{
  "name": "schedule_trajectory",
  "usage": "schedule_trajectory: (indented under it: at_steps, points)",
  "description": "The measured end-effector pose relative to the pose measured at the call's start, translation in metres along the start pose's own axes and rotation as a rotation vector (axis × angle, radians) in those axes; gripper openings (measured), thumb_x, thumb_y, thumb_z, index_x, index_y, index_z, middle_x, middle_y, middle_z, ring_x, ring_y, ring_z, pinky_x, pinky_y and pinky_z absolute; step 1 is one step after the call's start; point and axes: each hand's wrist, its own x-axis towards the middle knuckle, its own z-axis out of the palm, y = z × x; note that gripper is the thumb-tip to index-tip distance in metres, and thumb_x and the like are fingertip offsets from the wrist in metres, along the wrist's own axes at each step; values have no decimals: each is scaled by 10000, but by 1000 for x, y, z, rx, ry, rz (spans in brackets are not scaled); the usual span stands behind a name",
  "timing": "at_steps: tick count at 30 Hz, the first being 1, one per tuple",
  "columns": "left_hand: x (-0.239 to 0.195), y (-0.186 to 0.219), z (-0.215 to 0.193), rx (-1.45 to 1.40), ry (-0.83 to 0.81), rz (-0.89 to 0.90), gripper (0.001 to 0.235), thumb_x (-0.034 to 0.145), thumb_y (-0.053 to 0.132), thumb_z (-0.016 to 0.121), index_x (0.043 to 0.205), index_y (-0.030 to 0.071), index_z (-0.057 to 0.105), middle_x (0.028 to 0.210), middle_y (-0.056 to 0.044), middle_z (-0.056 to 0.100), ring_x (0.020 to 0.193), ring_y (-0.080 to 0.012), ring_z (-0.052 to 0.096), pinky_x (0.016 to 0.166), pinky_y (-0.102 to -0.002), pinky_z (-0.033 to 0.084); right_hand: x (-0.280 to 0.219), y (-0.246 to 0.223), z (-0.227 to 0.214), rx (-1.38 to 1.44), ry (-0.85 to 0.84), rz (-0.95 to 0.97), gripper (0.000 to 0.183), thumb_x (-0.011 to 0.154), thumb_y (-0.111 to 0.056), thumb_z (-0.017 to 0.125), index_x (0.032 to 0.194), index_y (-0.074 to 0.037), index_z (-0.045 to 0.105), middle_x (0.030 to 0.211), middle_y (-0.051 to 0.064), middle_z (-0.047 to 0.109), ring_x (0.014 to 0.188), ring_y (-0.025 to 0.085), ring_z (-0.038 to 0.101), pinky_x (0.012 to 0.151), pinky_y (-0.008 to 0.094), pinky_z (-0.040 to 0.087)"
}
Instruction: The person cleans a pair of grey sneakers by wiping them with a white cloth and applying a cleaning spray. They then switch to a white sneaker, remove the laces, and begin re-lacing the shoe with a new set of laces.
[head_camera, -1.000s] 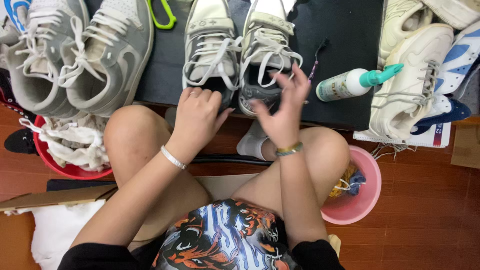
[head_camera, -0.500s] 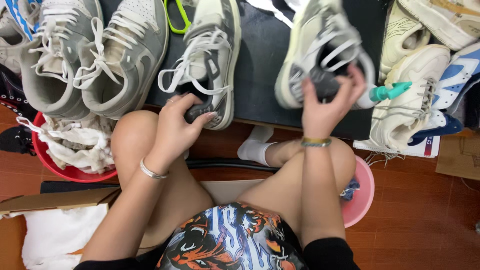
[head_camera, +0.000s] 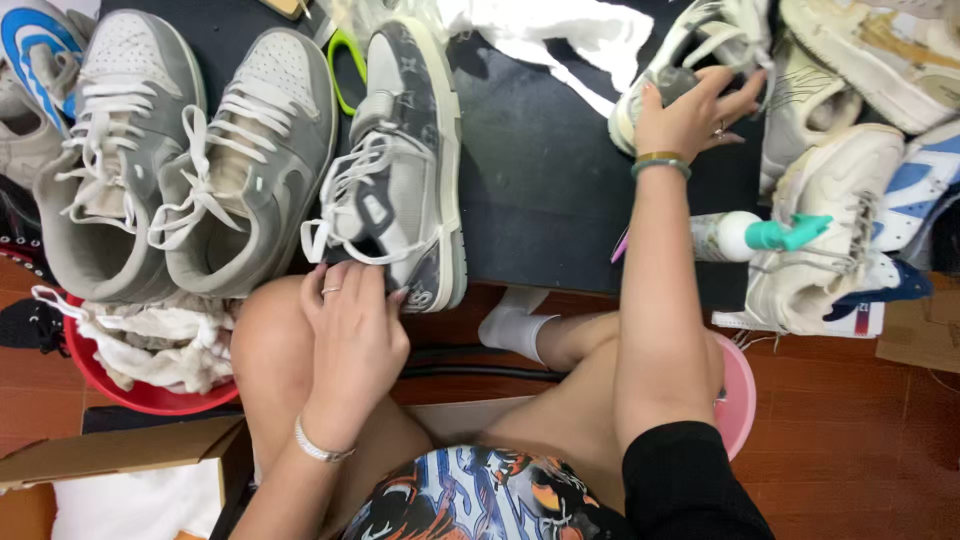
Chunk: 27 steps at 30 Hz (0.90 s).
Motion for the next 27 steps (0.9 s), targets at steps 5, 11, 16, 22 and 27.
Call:
schedule_trajectory:
  at_steps: [5, 11, 16, 22, 27]
  points:
    - [10, -9, 3, -302, -128, -179, 328, 898, 147, 659, 1147, -54, 589, 1082, -264, 625, 1036, -458, 564, 917, -529, 431, -11, -60, 30, 226, -190, -223, 652, 922, -177, 800, 1469, -113, 451, 1539, 225, 346, 1448, 432, 410, 1217, 532, 388]
    - [24, -10, 27, -190, 22, -339, 459, 941, 393, 743, 774, -22, 642, 756, -229, 644, 709, -421, 622, 665, -516, 472, -25, -104, 102, 67, -773, -236, 549, 875, -504, 795, 1193, -87, 637, 1257, 149, 560, 1222, 427, 496, 987, 570, 398]
    - [29, -10, 31, -149, 242, -225, 461, 942, 367, 769, 689, 1, 649, 637, -180, 613, 577, -367, 599, 548, -478, 445, -25, -85, 121, 606, -350, 38, 402, 1025, -269, 634, 1341, -52, 516, 1339, 131, 631, 1304, 307, 637, 1175, 434, 494]
    - [45, -12, 23, -207, 102, -207, 543, 894, 385, 803, 575, -5, 603, 574, -194, 574, 523, -368, 582, 521, -463, 441, -15, -18, 53, 996, 274, 64, 638, 1134, -56, 650, 1625, -38, 243, 1609, 156, 365, 1493, 243, 365, 1298, 352, 251]
    - [67, -15, 18, -154, 32, -31, 495, 931, 419, 750, 667, 5, 687, 629, -206, 619, 584, -398, 622, 545, -472, 467, 1, 17, -20, 1659, 76, 108, 670, 1078, -123, 578, 1642, -56, 222, 1478, 248, 426, 1196, 337, 450, 1036, 535, 338]
